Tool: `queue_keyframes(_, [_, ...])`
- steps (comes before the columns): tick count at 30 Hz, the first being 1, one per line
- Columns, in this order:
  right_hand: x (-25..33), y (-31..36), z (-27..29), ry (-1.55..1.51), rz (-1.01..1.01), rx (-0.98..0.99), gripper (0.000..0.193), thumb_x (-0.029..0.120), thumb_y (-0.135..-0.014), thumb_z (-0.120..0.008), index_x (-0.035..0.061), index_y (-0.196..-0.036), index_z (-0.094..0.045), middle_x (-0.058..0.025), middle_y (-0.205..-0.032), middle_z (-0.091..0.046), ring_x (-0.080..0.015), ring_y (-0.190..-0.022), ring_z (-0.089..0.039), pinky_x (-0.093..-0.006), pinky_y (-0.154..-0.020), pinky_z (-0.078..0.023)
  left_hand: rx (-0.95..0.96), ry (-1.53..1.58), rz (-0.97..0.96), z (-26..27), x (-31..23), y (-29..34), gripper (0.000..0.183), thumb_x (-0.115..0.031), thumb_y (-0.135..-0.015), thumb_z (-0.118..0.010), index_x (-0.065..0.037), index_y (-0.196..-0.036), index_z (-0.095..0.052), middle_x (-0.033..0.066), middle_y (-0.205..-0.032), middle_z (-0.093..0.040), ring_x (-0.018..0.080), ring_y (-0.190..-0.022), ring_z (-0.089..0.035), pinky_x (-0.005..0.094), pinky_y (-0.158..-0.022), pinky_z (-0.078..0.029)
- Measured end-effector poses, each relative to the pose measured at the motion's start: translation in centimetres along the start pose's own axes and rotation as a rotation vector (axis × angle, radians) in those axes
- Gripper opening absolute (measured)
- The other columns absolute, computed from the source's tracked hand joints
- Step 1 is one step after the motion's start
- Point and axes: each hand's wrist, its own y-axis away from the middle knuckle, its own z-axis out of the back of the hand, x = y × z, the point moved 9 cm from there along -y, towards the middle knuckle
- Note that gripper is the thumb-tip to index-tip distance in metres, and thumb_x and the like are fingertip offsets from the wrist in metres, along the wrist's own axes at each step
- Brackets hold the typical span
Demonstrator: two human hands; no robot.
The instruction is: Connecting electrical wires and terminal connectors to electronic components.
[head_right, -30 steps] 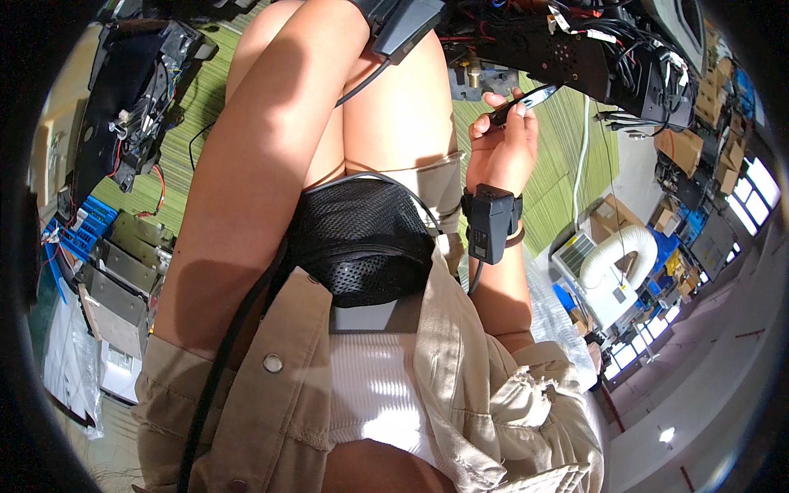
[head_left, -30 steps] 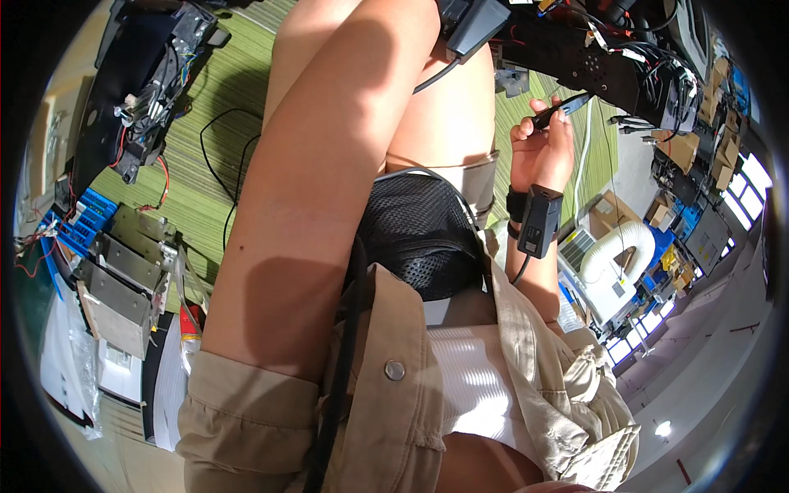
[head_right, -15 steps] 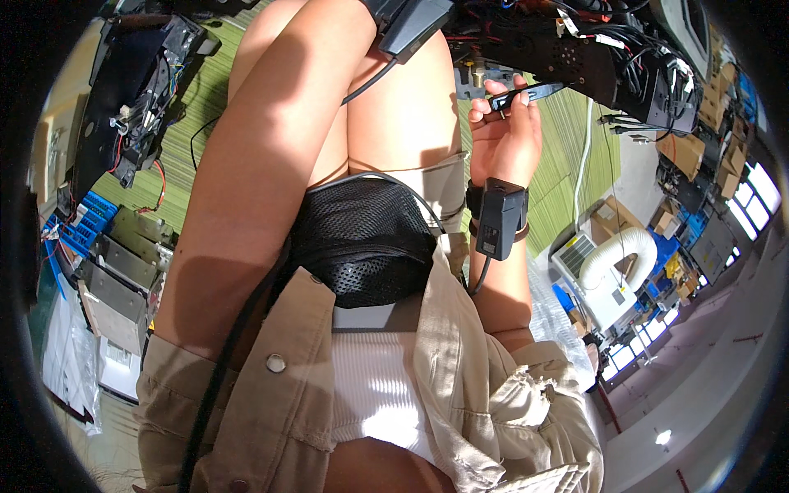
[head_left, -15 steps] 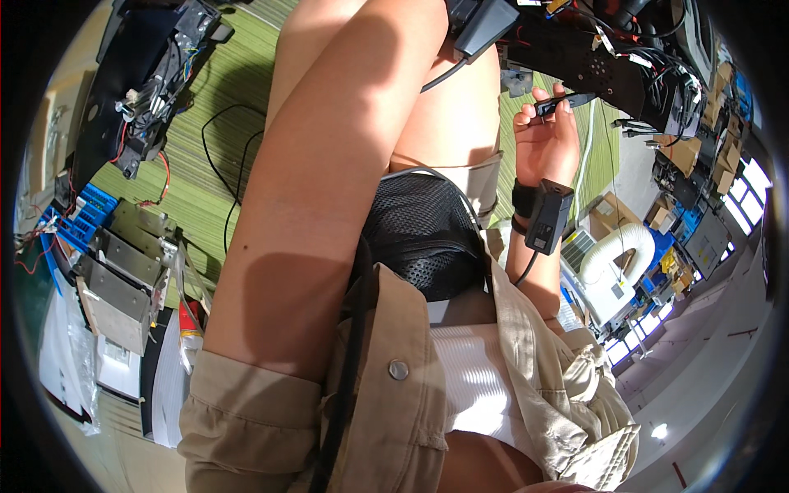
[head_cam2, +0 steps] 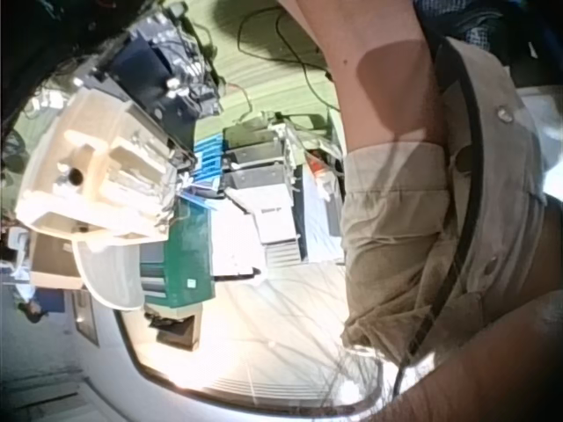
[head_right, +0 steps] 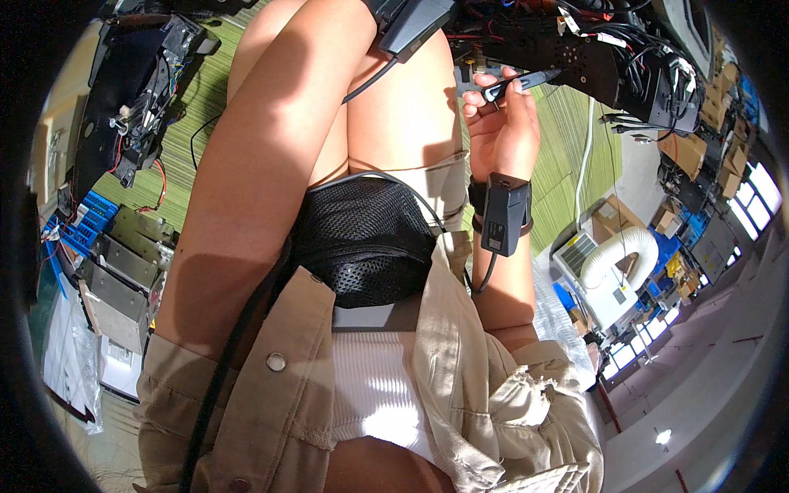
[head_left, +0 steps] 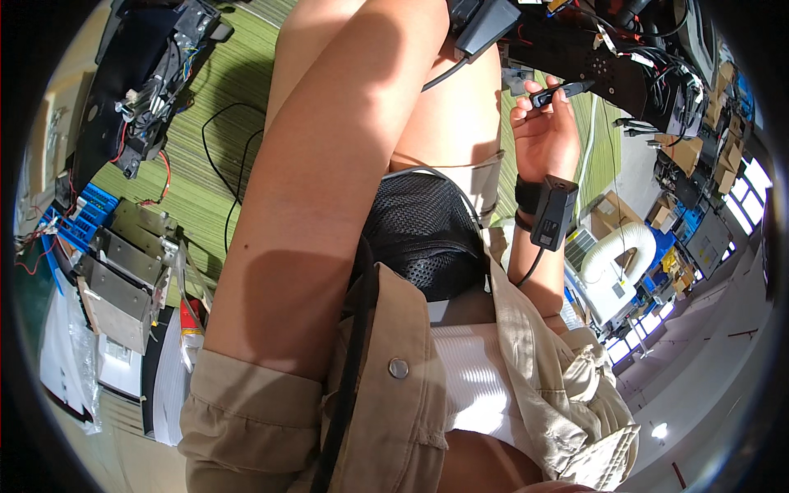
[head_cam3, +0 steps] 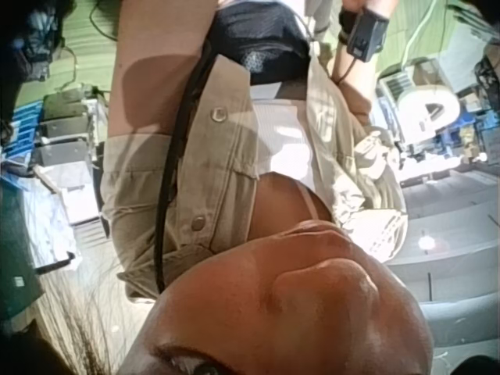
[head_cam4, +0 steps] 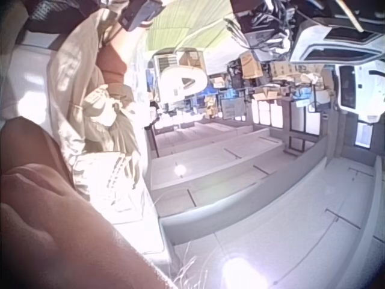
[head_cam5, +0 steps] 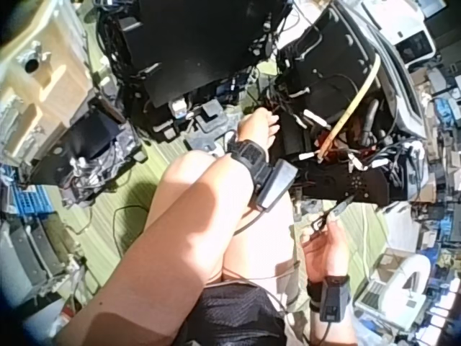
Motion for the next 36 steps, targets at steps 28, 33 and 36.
queue_keyframes(28, [0.3, -1.7, 0.4, 0.015, -0.01, 0.016, 0.022, 0.017, -0.09, -0.041, 0.0021, -0.105, -0.048, -0.0121, -0.086, -0.057, -0.0172, -0.064, -0.051, -0.027, -0.06, -0.042, -0.014, 0.006, 0.055, 0.2, 0.7, -1.2, 0.03, -0.026, -0.078, -0.046, -0.007, -0.099, -0.055, 0.0058, -0.096, -0.062, 0.0185, -0.084, -0.056, 0.0339, -0.077, -0.039])
queue_keyframes(33, [0.2, -1.7, 0.8, 0.021, -0.003, 0.002, 0.021, 0.017, -0.09, -0.041, 0.0018, -0.104, -0.047, -0.0123, -0.084, -0.058, -0.0177, -0.062, -0.053, -0.0274, -0.058, -0.044, 0.003, 0.007, 0.043, 0.2, 0.7, -1.0, 0.031, -0.026, -0.078, -0.046, -0.006, -0.1, -0.055, 0.0065, -0.098, -0.061, 0.019, -0.086, -0.056, 0.0336, -0.077, -0.039])
queue_keyframes(36, [0.2, -1.6, 0.7, 0.027, 0.008, -0.02, 0.021, 0.017, -0.091, -0.04, 0.0017, -0.103, -0.046, -0.012, -0.083, -0.06, -0.0178, -0.059, -0.055, -0.0274, -0.056, -0.045, -0.001, -0.004, 0.029, 0.3, 0.6, -0.9, 0.03, -0.026, -0.078, -0.046, -0.006, -0.099, -0.055, 0.0062, -0.097, -0.062, 0.0185, -0.084, -0.056, 0.0333, -0.076, -0.04])
